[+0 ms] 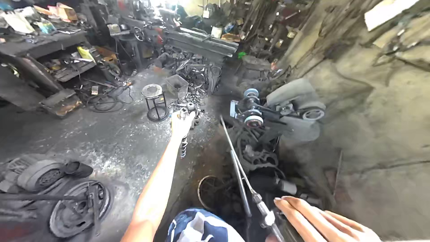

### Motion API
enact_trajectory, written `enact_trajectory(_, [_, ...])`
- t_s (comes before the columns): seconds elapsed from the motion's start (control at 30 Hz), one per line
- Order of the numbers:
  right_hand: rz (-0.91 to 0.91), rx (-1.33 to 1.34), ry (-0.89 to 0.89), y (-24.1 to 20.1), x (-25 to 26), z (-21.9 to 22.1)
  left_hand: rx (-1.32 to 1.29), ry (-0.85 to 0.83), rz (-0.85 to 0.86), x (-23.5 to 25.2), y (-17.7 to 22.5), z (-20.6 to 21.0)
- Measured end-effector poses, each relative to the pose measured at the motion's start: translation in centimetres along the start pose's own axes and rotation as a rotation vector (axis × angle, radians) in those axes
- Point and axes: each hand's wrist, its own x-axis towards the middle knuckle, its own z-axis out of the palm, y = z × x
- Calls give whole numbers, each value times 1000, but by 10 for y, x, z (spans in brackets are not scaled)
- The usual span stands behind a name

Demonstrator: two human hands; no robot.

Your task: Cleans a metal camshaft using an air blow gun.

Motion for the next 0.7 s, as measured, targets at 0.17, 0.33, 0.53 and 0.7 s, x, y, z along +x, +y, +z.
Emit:
enact_trajectory(0.17, [-145,79,-61,5,-14,9,-265,-83,58,-17,-16,21])
enact_trajectory(0.33, [-144,213,-19,34,-18,14,-537,-260,101,-30,-15,39])
enact_trajectory(0.53, [-97,241,19,49,-25,18,-629,-368,67,-47,-5,59])
enact_trajectory(0.7, [-40,211,24,60,-37,23,-658,-438,45,-65,1,74])
